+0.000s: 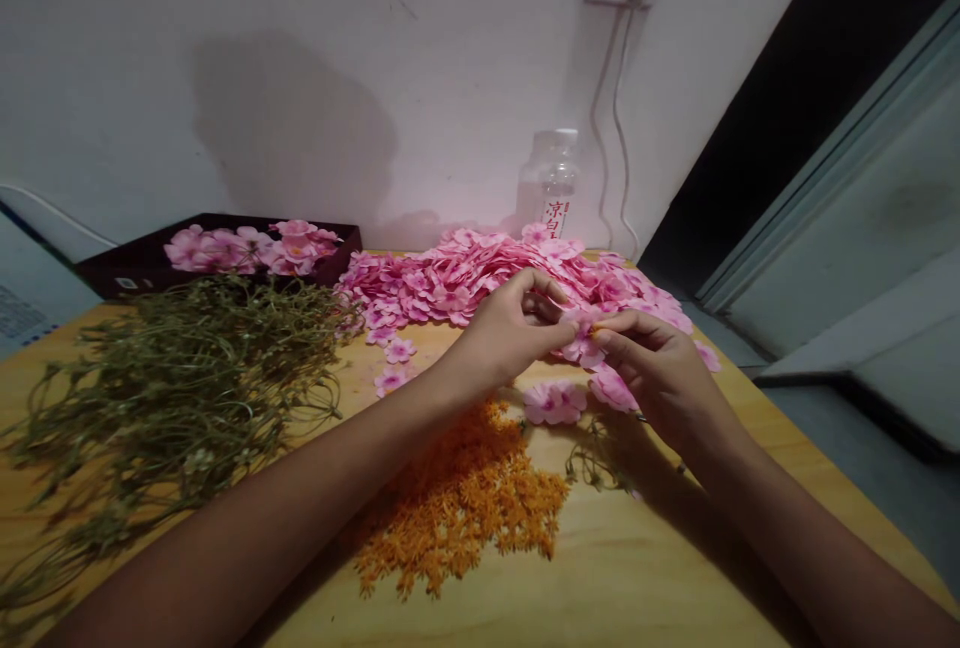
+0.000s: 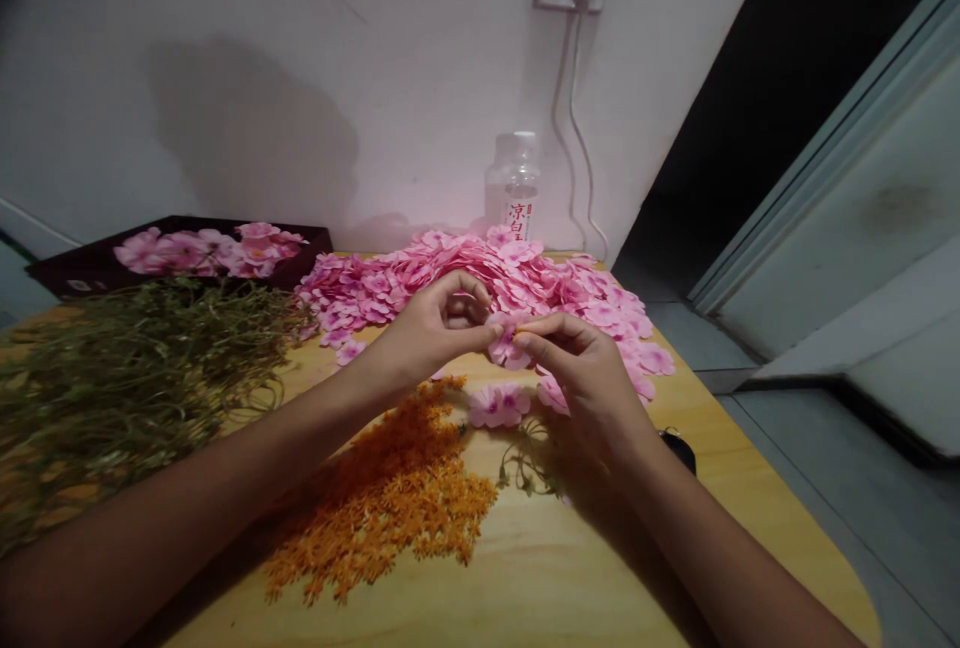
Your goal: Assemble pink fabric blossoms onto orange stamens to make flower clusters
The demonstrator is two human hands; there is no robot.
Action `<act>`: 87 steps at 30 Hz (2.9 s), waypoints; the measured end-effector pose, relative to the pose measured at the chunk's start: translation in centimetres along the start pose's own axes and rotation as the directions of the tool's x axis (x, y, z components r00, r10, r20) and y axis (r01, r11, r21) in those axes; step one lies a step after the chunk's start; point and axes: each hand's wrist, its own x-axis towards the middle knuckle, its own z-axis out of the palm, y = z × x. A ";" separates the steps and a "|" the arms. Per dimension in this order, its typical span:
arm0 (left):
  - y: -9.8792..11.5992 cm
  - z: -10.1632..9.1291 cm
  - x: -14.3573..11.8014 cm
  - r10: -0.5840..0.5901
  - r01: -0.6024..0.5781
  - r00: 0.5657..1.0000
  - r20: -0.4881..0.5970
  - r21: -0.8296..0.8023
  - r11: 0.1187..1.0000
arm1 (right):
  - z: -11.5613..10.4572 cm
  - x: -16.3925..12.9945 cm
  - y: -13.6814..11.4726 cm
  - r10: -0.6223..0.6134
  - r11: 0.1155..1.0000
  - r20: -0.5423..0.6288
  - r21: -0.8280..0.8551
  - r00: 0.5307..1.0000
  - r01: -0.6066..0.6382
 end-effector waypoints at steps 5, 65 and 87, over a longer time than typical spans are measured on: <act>0.1 0.2 0.0 -0.061 0.061 0.998 -0.014 -0.017 0.998 | 0.3 -0.1 0.0 0.001 1.000 0.003 0.008 1.000 -0.001; -0.8 -0.2 -0.4 0.250 -0.254 0.965 0.081 0.539 0.803 | -0.2 0.2 -0.6 0.108 0.994 0.104 -0.042 0.989 -0.104; -2.2 1.8 -2.1 0.357 -0.727 0.685 0.635 0.632 0.270 | -2.1 1.4 -1.2 0.117 0.982 -0.020 0.155 0.993 -0.112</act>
